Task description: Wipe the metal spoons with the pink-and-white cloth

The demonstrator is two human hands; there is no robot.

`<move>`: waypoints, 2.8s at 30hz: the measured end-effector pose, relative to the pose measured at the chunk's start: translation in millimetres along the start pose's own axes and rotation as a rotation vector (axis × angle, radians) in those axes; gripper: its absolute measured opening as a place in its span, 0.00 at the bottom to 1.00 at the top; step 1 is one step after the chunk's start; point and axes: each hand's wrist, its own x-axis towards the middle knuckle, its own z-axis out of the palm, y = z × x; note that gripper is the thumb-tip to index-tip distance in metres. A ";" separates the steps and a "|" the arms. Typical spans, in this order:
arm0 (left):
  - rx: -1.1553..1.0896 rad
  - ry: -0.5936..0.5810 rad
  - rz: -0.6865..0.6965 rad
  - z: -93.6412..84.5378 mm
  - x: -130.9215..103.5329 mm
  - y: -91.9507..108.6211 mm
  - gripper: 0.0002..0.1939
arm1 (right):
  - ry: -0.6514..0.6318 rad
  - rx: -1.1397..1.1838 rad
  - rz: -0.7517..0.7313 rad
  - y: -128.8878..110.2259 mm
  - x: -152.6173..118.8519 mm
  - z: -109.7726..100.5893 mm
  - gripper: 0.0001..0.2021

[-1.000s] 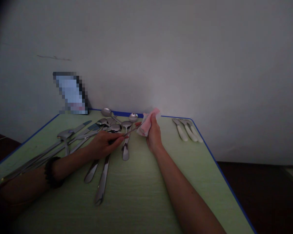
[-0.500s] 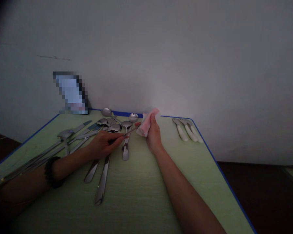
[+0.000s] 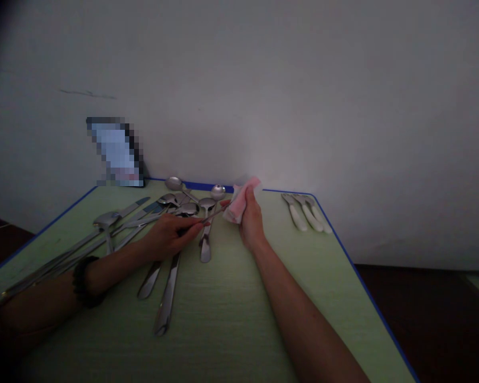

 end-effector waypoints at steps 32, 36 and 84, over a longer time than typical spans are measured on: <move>-0.008 0.010 0.022 -0.9 0.7 2.2 0.16 | 0.018 -0.008 0.017 -0.8 -1.3 1.2 0.23; -0.015 0.008 0.006 0.0 0.1 1.1 0.16 | 0.018 -0.015 0.030 -0.9 -1.3 1.4 0.24; -0.005 -0.004 -0.004 -0.8 0.0 2.3 0.16 | 0.022 -0.012 0.033 0.6 -0.1 0.4 0.24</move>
